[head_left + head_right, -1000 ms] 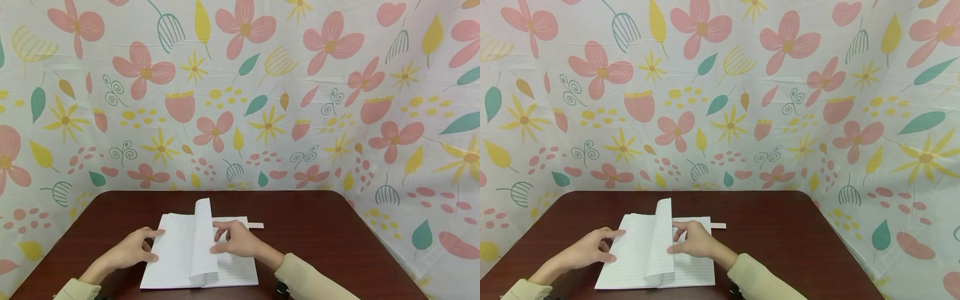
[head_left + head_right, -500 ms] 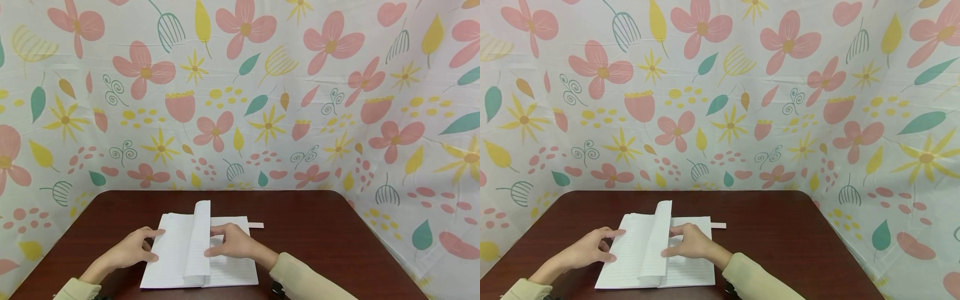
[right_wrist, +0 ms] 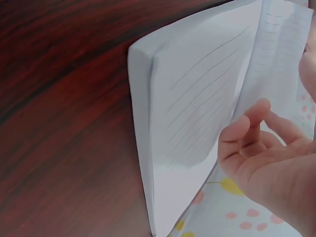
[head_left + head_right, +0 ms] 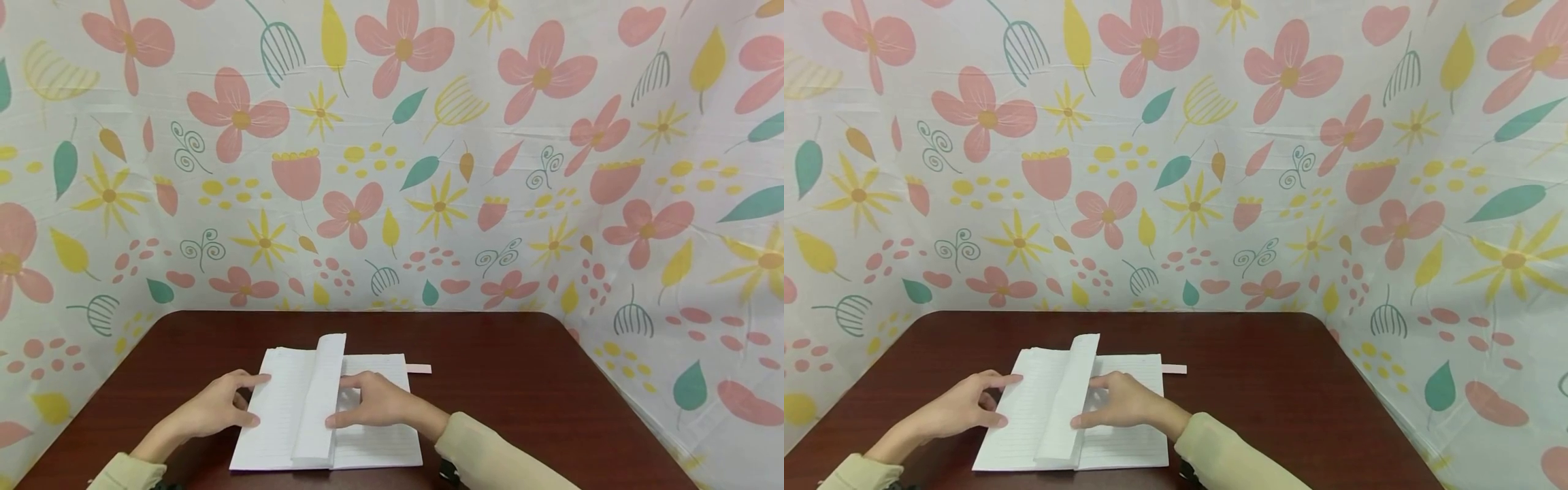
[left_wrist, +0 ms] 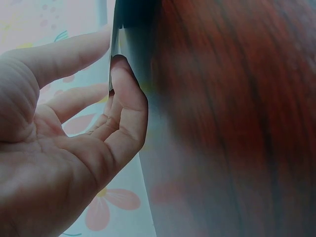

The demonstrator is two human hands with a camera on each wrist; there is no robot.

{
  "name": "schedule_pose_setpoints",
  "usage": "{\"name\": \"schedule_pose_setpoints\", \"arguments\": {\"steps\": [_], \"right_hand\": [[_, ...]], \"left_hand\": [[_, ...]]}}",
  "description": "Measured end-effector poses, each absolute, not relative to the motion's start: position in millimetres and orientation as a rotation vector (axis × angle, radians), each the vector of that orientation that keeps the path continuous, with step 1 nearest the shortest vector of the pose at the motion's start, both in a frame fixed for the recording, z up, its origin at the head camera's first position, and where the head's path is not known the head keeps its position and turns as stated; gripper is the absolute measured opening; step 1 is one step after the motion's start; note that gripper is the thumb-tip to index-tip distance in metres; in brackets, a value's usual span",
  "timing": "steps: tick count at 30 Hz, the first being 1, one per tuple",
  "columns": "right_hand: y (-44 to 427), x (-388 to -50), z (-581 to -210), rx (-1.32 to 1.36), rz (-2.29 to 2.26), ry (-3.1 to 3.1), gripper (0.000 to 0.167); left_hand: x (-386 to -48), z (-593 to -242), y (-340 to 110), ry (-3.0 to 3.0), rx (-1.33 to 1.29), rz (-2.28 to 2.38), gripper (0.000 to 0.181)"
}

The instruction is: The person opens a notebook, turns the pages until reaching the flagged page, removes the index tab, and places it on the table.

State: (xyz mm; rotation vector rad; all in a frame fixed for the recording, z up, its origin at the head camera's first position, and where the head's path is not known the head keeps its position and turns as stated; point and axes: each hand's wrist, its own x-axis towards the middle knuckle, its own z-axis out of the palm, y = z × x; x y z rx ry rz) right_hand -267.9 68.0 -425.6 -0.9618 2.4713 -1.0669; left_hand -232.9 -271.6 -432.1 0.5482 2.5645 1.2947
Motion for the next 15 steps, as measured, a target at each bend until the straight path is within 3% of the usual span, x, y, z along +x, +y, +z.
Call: {"name": "schedule_pose_setpoints", "arguments": {"steps": [15], "right_hand": [[66.2,-267.0,-425.7,-1.081,-0.976,2.420,0.074]], "left_hand": [[-233.3,-432.2,-271.9,2.573,0.549,1.278,0.075]]}}
